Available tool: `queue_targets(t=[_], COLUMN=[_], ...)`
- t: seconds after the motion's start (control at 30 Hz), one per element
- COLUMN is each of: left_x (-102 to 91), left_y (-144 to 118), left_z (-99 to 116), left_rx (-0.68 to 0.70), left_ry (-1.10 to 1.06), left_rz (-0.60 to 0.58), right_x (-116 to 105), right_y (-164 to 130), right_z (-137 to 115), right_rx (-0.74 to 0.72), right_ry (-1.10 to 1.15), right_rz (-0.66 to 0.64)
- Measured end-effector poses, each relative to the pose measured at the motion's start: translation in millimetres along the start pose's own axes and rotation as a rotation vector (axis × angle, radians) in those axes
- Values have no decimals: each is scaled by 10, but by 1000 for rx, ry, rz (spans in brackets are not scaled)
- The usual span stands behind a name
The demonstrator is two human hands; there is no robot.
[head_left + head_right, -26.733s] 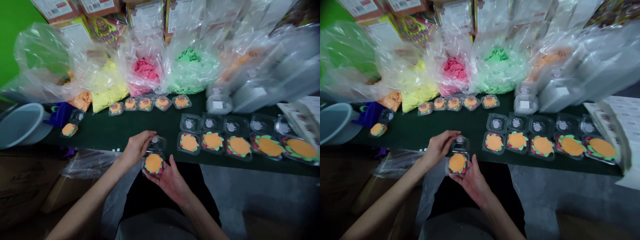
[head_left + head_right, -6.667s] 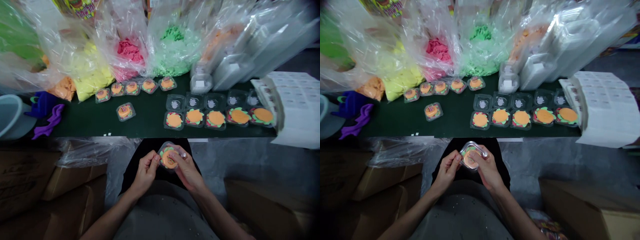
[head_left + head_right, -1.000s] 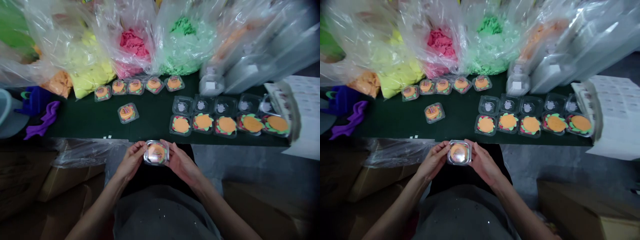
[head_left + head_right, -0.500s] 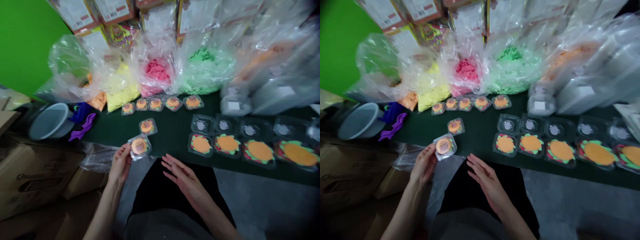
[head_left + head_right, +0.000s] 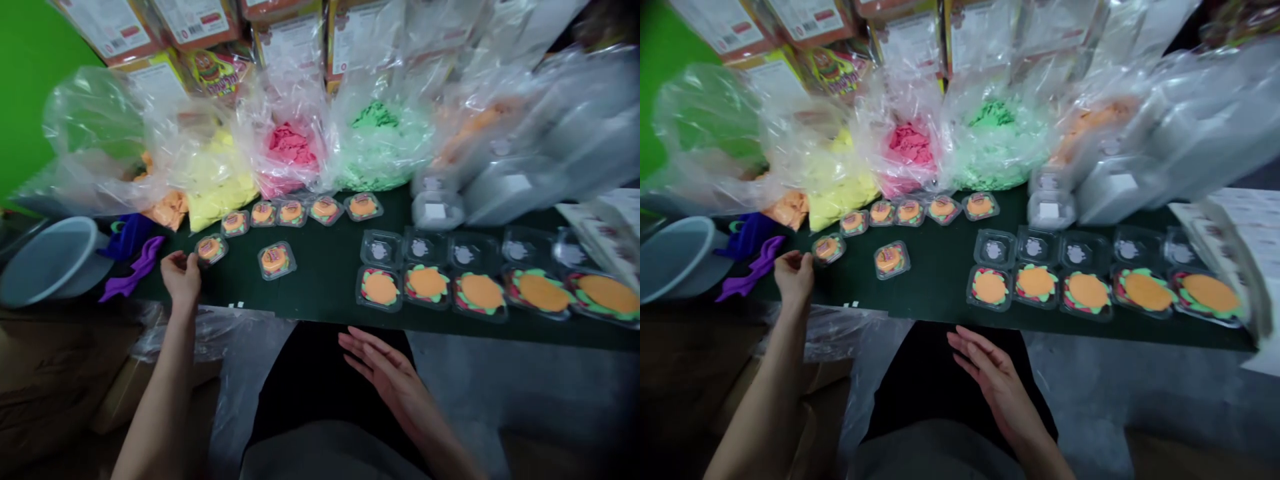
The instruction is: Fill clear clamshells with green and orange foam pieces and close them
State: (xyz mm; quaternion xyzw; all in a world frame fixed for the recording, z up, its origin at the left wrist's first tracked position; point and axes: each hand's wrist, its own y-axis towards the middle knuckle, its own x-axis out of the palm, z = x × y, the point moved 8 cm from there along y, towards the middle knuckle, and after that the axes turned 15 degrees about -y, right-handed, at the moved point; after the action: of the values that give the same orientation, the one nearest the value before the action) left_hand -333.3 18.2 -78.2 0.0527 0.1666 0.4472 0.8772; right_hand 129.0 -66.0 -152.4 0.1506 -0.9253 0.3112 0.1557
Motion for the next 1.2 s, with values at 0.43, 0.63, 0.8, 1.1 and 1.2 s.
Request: queue_targets(t=[0.43,0.63,0.8,1.1,1.2], left_x=[1623,1481,2164,3274,2874], left_y=[-1435,-1179,-1923,-2160,-2048], left_z=[795,913,1367,1605,1682], left_rx=[761,748,627,810,704], left_ry=[579,535,129,202,2], left_rz=[-809,-632,-857,-1149,-1088], right_x=[-615,-779,-744,-583,-489], right_y=[-229,-307,-184,78,88], right_z=[-264,-319,-484,-525,-494], right_rx=[-104,-177,-248,-235,-222], right_ry=[-8,-12,-21,97,150], right_rz=[276,396,442,349,302])
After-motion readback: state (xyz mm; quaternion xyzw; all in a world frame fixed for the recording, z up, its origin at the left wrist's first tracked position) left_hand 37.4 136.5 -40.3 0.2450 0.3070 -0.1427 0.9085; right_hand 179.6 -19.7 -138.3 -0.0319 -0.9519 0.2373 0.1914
